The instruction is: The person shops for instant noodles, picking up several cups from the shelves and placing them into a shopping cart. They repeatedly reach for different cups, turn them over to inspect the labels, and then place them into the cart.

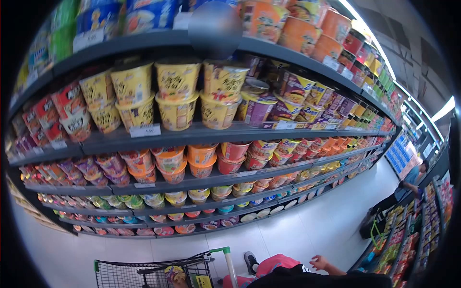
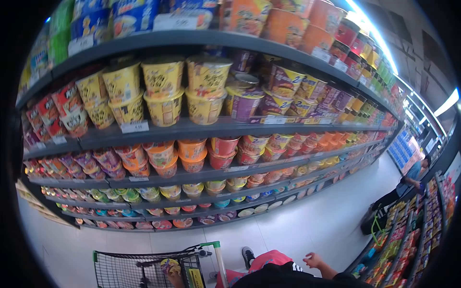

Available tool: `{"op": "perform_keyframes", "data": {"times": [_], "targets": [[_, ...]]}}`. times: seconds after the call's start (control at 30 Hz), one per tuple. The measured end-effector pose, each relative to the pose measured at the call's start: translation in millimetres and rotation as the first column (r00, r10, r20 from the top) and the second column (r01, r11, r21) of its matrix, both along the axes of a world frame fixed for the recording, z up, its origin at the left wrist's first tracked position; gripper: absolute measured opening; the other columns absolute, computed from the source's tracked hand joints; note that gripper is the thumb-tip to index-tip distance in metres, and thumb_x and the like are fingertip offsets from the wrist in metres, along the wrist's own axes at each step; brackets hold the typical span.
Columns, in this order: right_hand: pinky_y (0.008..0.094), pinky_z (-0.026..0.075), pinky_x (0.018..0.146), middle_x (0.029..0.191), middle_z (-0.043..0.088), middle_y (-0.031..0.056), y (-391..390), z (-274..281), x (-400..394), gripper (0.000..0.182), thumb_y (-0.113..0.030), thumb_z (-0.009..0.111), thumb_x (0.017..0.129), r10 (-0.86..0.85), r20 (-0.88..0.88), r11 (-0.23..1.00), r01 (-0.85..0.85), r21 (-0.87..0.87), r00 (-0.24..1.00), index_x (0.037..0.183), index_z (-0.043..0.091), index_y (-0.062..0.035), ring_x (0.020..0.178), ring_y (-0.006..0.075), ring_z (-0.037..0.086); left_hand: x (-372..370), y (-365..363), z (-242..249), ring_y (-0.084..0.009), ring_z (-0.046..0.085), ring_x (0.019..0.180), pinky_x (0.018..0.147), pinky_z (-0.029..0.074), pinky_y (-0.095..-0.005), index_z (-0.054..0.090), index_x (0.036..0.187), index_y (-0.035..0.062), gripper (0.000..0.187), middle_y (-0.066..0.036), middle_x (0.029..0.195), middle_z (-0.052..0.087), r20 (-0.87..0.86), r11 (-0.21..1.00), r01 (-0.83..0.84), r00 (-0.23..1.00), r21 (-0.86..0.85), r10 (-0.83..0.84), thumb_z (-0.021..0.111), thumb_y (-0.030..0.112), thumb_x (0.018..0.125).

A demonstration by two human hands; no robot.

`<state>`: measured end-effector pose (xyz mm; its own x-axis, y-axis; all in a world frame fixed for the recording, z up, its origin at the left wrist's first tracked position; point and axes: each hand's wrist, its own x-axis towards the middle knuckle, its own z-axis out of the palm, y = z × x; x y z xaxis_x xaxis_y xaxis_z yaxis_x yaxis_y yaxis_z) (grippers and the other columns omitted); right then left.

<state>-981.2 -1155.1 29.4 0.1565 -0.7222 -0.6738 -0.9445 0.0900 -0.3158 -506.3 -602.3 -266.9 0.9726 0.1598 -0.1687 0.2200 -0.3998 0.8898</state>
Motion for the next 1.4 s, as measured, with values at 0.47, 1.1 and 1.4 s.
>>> {"op": "perform_keyframes", "data": {"times": [0.47,1.1,1.4], "targets": [[0.0396,0.056,0.093,0.111,0.073,0.0170,-146,346,389,0.050,-0.009,0.074,0.095,0.666,0.640,0.507,0.397,-0.765,0.383,0.141,0.056,-0.0030,0.103,0.0279,0.073,-14,-27,117,-0.0303,0.068,0.107,0.081,0.062,-0.0387,0.057,0.136,-0.0032,0.044,-0.021,0.125,0.067,0.193,0.941,-0.125,0.962,-0.315,0.192,0.068,0.027,0.105],[0.0537,0.056,0.100,0.136,0.063,0.0283,-172,475,524,0.111,-0.046,0.094,0.076,0.733,0.508,0.334,0.411,-0.848,0.452,0.162,0.031,-0.0152,0.122,0.0476,0.066,-94,-199,328,-0.0147,0.066,0.096,0.078,0.054,-0.0279,0.064,0.115,0.0013,0.014,-0.008,0.109,0.067,0.303,0.959,-0.133,0.930,-0.249,0.208,0.065,0.003,0.101],[0.0446,0.049,0.114,0.147,0.055,0.0207,-112,419,456,0.107,-0.020,0.091,0.082,0.367,0.825,0.884,-0.116,-0.453,-0.430,0.163,0.023,-0.0106,0.136,0.0294,0.057,-36,-230,416,-0.0162,0.068,0.101,0.085,0.055,-0.0294,0.063,0.122,0.0006,0.019,-0.008,0.110,0.069,0.321,0.927,0.111,0.947,-0.359,0.011,0.064,0.011,0.106]]}}
